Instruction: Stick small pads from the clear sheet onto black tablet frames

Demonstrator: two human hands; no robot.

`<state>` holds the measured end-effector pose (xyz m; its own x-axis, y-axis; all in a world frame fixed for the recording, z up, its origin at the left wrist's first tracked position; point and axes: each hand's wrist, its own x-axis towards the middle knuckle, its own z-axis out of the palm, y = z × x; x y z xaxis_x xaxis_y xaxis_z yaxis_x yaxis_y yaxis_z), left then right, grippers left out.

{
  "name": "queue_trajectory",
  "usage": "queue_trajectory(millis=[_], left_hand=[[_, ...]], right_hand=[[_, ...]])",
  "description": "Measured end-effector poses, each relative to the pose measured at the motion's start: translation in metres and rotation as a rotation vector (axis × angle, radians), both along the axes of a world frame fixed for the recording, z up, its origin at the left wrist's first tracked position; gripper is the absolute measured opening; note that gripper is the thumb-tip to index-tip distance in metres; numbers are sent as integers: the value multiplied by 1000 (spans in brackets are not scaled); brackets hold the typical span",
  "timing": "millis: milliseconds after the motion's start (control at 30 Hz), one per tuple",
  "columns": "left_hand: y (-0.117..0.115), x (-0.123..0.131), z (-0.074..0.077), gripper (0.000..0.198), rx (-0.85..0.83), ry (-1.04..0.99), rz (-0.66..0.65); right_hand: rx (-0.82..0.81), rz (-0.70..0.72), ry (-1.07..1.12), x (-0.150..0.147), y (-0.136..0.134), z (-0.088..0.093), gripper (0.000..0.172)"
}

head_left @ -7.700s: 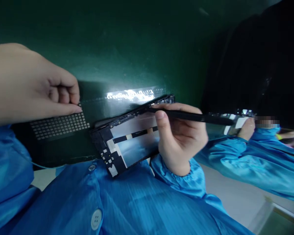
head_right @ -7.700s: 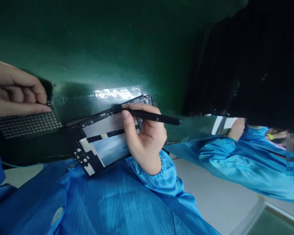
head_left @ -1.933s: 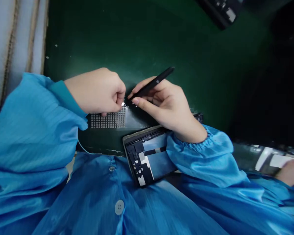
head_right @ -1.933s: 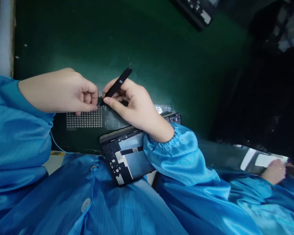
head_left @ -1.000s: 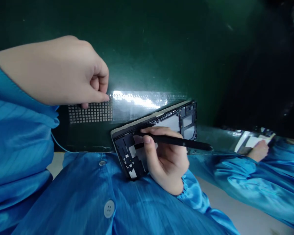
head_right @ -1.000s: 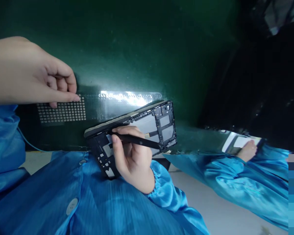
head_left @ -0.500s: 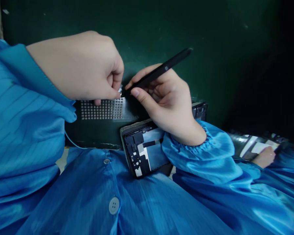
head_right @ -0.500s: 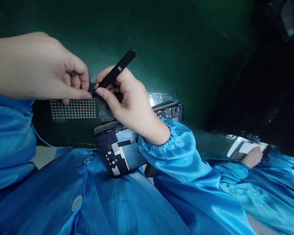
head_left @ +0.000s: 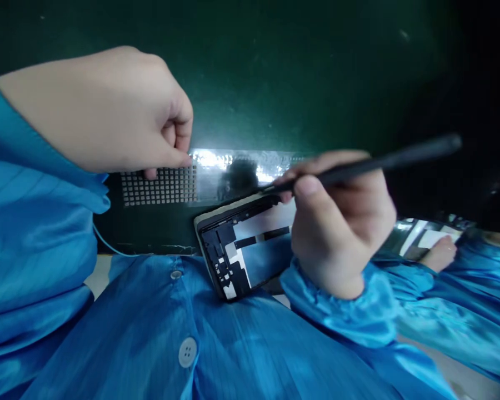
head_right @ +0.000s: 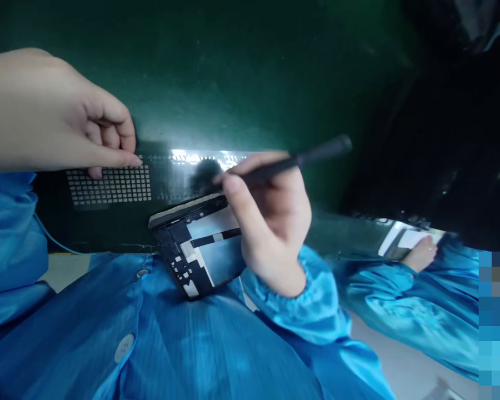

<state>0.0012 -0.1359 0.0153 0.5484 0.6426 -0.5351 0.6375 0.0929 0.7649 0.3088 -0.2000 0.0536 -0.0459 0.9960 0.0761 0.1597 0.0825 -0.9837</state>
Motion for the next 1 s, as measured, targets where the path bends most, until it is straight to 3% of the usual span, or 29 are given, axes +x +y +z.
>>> queue_trajectory(millis=[67,167,333,500,600,667,733,800,900,1000], left_hand=[[7,-1,-1,88,31,25,-32],[21,4,4,85,123,167,-70],[39,13,8,89,190,405,-78],[47,14,10,88,181,464,-155],[43,22,22,68,207,479,-143],[40,30,32,53,219,501,-149],[36,37,42,39,221,520,-159],[34,44,49,28,214,520,-167],[34,49,54,23,204,521,-158],[35,49,52,26,196,533,-156]], right_hand=[[58,-156,-65,9,-31,-3,10],[117,-158,-130,13,-56,-15,16],[188,-75,-220,12,-57,-27,23],[267,21,-365,13,-56,-8,37],[159,103,-361,5,-33,12,32],[73,244,-313,-4,-4,17,21],[34,425,-274,-14,28,12,12],[15,556,-246,-22,55,0,21],[-14,629,-254,-28,71,-14,34],[-15,626,-292,-30,70,-15,38]])
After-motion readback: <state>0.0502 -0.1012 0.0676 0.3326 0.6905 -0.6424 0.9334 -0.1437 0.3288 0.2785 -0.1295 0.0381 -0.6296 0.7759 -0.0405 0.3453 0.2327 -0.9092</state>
